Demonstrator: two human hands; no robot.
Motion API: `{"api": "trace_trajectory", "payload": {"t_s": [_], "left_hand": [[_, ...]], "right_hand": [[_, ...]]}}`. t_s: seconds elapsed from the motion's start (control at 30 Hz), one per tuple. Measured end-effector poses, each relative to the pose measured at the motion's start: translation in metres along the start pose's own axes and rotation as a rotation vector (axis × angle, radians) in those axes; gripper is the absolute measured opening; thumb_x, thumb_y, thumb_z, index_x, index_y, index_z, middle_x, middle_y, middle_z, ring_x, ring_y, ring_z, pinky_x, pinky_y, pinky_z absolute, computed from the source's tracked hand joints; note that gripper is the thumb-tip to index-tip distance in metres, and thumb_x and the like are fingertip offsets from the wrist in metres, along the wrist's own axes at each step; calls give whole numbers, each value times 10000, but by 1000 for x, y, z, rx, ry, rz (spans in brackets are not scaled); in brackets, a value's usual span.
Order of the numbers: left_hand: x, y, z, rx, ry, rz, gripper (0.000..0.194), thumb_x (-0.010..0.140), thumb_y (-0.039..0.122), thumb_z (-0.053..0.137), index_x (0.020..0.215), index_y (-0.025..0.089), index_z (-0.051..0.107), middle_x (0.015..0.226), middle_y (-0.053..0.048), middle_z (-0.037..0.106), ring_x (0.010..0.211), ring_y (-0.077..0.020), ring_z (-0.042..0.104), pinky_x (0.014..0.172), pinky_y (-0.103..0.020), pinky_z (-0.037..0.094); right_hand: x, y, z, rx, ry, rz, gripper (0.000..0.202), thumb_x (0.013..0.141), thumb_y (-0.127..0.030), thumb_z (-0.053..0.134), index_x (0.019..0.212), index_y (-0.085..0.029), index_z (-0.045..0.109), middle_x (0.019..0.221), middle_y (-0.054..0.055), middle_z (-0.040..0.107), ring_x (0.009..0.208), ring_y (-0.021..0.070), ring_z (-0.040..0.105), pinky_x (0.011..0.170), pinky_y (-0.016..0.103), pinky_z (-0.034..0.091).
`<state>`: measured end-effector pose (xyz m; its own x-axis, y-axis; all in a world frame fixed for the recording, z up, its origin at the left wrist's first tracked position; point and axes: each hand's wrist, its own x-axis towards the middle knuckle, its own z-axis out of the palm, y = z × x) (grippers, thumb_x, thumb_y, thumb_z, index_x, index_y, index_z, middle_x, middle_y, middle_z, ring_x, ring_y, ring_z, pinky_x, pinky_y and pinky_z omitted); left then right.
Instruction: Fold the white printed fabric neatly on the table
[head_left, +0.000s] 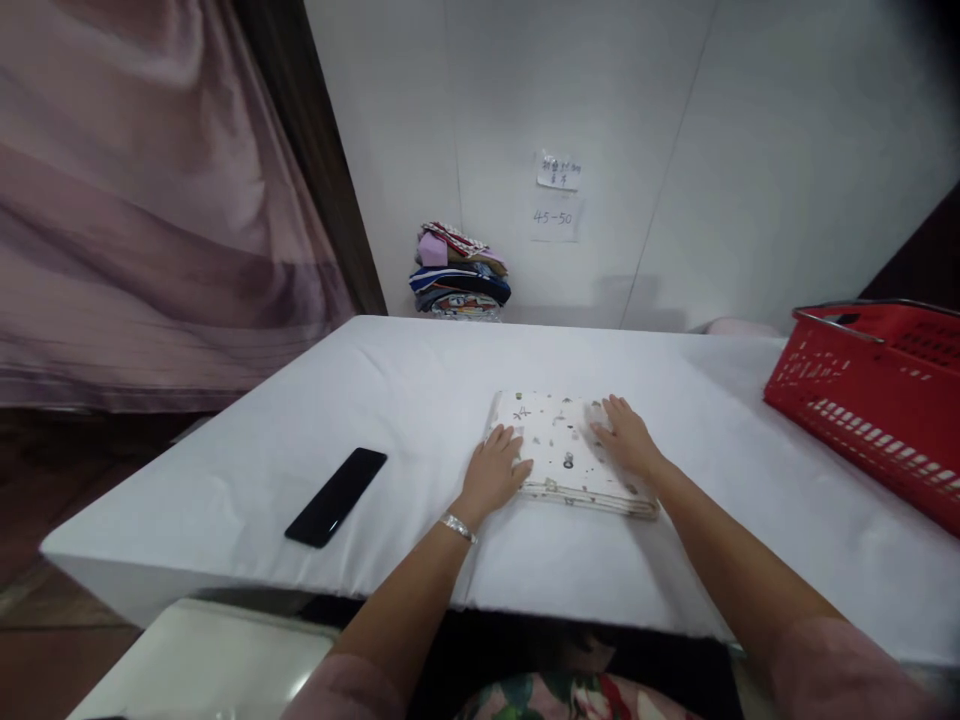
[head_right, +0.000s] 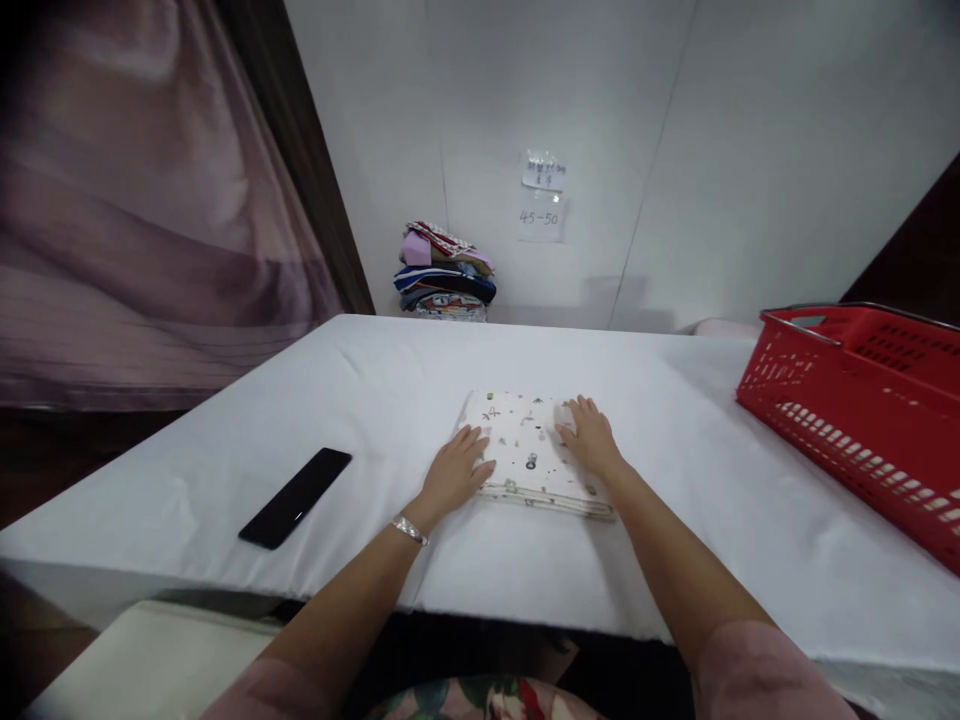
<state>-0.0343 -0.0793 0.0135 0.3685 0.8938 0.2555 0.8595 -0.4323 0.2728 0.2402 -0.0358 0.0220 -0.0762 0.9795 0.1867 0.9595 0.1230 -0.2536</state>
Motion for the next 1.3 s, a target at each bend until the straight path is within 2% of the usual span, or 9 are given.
{"api": "trace_trajectory", "payload": {"t_s": [0.07,0.17,0.33,0.43,0.57,0.7,0.8,0.97,1.3], "left_hand": [[0,0,1,-10,2,-4,427,905,409,413,1277,214,490,1435,-62,403,1369,-243,263,1062,-437,330],[-1,0,1,-22,2,-10,420,897,403,431,1271,222,494,1432,-57,408,1368,-240,266,1058,-438,341],[-2,1,1,-30,9,-15,421,892,401,440,1270,223,488,1432,-59,405,1364,-254,270,1037,-459,365],[-3,2,1,-33,9,-20,426,892,412,437,1275,230,477,1436,-54,399,1365,-255,265,1033,-465,366],[-4,2,-1,-47,-3,-18,429,887,410,444,1276,229,470,1440,-60,390,1369,-254,253,1040,-459,350],[-5,2,-3,-68,-8,-16,435,886,420,444,1273,224,473,1443,-64,382,1370,-259,244,1045,-454,339],[-6,2,-3,-85,-13,-25,465,887,432,437,1306,232,443,1453,-64,365,1370,-267,240,1048,-470,329],[-7,3,-3,-103,-23,-46,483,883,447,434,1321,244,424,1465,-61,345,1370,-266,236,1057,-487,307],[-7,4,-4,-124,-44,-57,473,884,451,421,1302,230,440,1464,-79,338,1373,-273,222,1061,-502,292]], "right_hand": [[4,6,10,-69,-80,44,569,900,-438,337,1374,-124,367,1486,148,300,1381,284,212,1063,491,273],[2,14,19,-137,-112,42,537,915,-457,278,1356,-168,380,1495,118,291,1382,265,205,1045,507,286],[2,5,11,-203,-124,15,529,913,-477,263,1310,-176,440,1474,119,331,1368,288,236,1044,556,250],[13,-19,6,-186,-122,-48,573,914,-496,255,1356,-160,399,1483,125,317,1381,288,209,1079,536,189],[42,-69,11,-97,-157,-213,590,917,-504,245,1390,-171,362,1492,114,302,1390,268,195,1093,499,182],[74,-115,29,-68,-188,-324,554,927,-429,250,1390,-145,358,1498,126,284,1395,267,174,1091,504,173],[84,-132,48,-75,-223,-335,552,936,-392,235,1411,-123,320,1499,125,281,1391,256,186,1095,495,161],[81,-133,69,-76,-187,-329,570,941,-412,219,1429,-128,291,1499,107,284,1386,237,203,1102,474,144],[82,-128,72,-68,-171,-329,559,933,-410,227,1419,-146,311,1494,110,299,1378,244,222,1094,474,149]]}}
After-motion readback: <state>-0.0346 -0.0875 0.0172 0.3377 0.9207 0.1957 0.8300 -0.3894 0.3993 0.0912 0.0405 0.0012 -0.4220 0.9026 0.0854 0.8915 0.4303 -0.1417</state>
